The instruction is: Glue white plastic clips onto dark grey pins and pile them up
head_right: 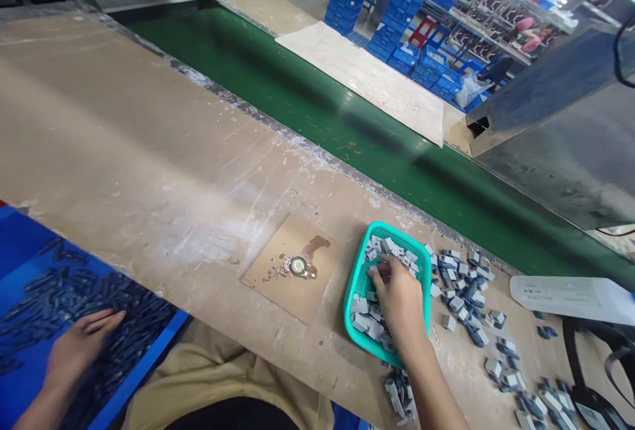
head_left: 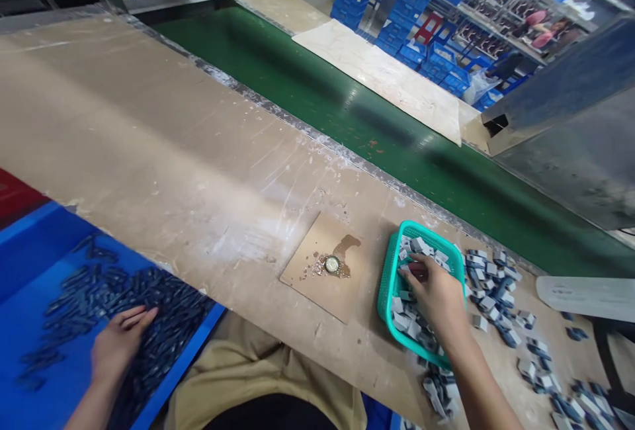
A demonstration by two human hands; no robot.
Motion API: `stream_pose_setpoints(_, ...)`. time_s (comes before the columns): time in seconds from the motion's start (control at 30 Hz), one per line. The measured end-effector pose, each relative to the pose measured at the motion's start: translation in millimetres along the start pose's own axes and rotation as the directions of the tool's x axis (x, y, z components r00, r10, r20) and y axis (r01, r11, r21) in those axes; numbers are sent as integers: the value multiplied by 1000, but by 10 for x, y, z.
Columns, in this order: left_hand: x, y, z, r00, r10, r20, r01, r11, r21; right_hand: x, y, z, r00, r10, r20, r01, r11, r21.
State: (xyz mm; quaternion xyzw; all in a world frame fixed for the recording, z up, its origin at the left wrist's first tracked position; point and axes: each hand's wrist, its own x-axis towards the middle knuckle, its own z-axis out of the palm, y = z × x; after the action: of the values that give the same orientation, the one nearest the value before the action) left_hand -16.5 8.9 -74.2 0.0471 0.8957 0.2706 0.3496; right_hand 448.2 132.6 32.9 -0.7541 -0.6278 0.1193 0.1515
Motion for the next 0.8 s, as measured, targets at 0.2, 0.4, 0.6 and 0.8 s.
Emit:
stream_pose_setpoints(0.2, -133, 18, -88, 990, -135, -33, 118, 946, -302, -164, -248, -166, 996, -51, -79, 62, 987, 148)
stream_pose_setpoints(0.4, -347, 72, -184, 982, -114, 148, 183, 744, -643, -297, -811, -46, 825, -564, 34, 547, 812, 206)
stream_pose_setpoints(0.6, -690, 111, -186, 899, -28, 436, 334, 687, -645, -235, -942, 174, 774, -629, 78, 614, 774, 155)
stream_pose_setpoints(0.8, -970, 95, -131, 764, 35, 644, 384, 777, -499, -195, -936, 303, 796, -591, 129, 571, 805, 160)
